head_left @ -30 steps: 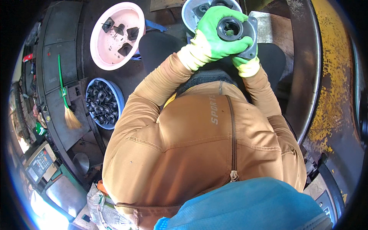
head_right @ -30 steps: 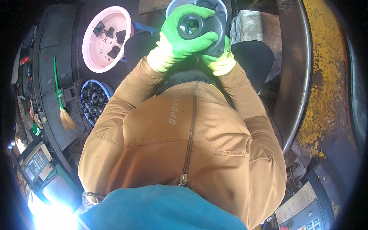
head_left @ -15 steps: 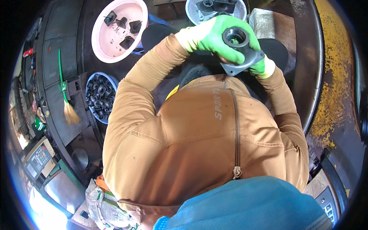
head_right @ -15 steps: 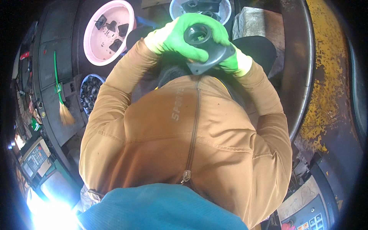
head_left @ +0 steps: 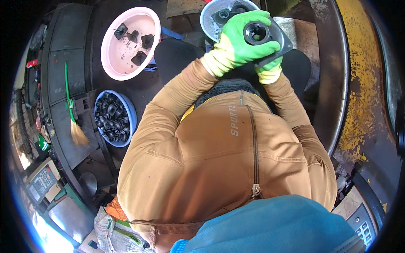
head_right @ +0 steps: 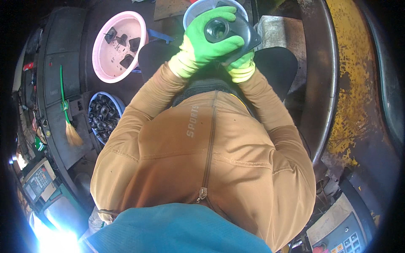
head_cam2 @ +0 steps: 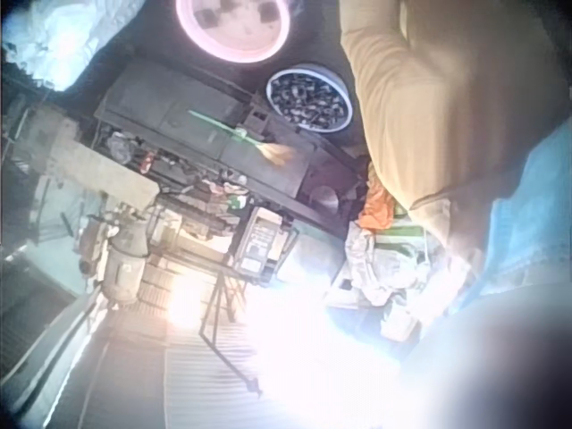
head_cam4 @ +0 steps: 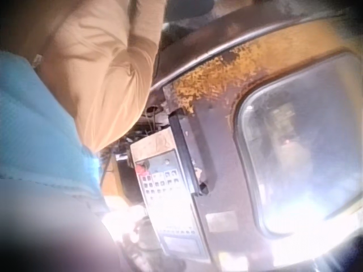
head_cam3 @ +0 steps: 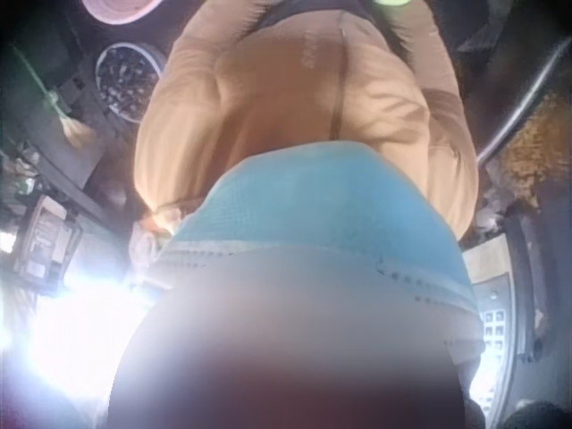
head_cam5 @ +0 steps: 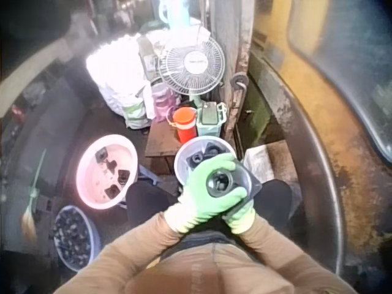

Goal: The person sits on the floor and repeatedly picks up small black plastic components from a blue basin. They insert a smaller piece into a larger housing, then place the assembled unit into a white bucket. The person continues this repetitive assembly process throughout the clip.

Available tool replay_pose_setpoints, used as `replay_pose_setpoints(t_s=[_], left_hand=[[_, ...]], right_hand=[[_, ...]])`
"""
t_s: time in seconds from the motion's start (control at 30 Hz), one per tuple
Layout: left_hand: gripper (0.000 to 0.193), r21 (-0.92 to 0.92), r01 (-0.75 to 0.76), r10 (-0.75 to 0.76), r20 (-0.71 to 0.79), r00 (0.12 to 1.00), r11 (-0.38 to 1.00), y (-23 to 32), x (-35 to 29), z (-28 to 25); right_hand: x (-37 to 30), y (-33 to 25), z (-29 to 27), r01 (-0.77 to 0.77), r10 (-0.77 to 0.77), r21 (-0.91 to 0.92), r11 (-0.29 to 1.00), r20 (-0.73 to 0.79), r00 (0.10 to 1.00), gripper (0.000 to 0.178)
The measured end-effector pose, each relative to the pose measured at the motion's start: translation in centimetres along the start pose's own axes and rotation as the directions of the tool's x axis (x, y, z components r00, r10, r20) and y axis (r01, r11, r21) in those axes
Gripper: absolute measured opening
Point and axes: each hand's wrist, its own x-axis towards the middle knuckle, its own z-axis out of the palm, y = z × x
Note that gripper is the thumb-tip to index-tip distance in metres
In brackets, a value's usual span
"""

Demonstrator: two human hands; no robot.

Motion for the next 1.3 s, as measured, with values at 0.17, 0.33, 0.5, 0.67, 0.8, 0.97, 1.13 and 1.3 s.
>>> replay_pose_setpoints(t_s=[0.17, 0.33, 0.5, 0.67, 0.8, 0.97, 1.13, 1.3], left_hand=[[0.055, 0.037, -0.059, 0.061, -0.066, 0.996, 0.998, -1.2, -1.5, 0.8], [0.049, 0.016, 0.059, -0.06, 0.066, 0.996, 0.998, 0.4, -1.0, -0.7], [0.047, -0.002, 0.043, -0.041, 0.222, 0.974, 0.999, 0.9, -0.7, -1.9], [0.044, -0.154, 0.098, -0.045, 0.311, 0.949, 0.983, 0.6, -0.4, -2.4], [0.043, -0.166, 0.155, -0.067, 0.442, 0.895, 0.974, 0.6, -0.2, -3.1], [0.042, -0.196, 0.233, -0.094, 0.539, 0.837, 0.952, -0.1, -0.1, -3.4], [0.038, -0.265, 0.225, -0.042, 0.557, 0.83, 0.938, -0.1, 0.3, -3.3], [0.047, -0.311, 0.419, -0.039, 0.762, 0.647, 0.853, -0.1, 0.9, -3.4]], right_hand=[[-1.1, -0.3, 0.9, -0.076, 0.073, -0.186, 0.98, -0.024, 0.997, 0.043], [0.3, -2.0, -0.7, -0.038, 0.081, -0.236, 0.971, 0.174, 0.982, 0.039], [0.9, -4.1, -2.0, 0.058, 0.048, -0.251, 0.966, 0.395, 0.917, 0.05], [0.7, -3.9, -2.4, -0.293, 0.237, 0.046, 0.955, 0.476, 0.847, 0.051], [0.5, -3.3, -3.0, -0.292, 0.28, -0.072, 0.954, 0.566, 0.776, 0.044], [0.2, -2.7, -3.1, -0.323, 0.297, -0.063, 0.944, 0.584, 0.756, 0.05], [-0.4, -1.8, -3.0, -0.308, 0.272, -0.047, 0.95, 0.61, 0.744, 0.053], [-2.2, -1.1, -3.6, -0.532, 0.334, 0.096, 0.841, 0.681, 0.652, 0.055]])
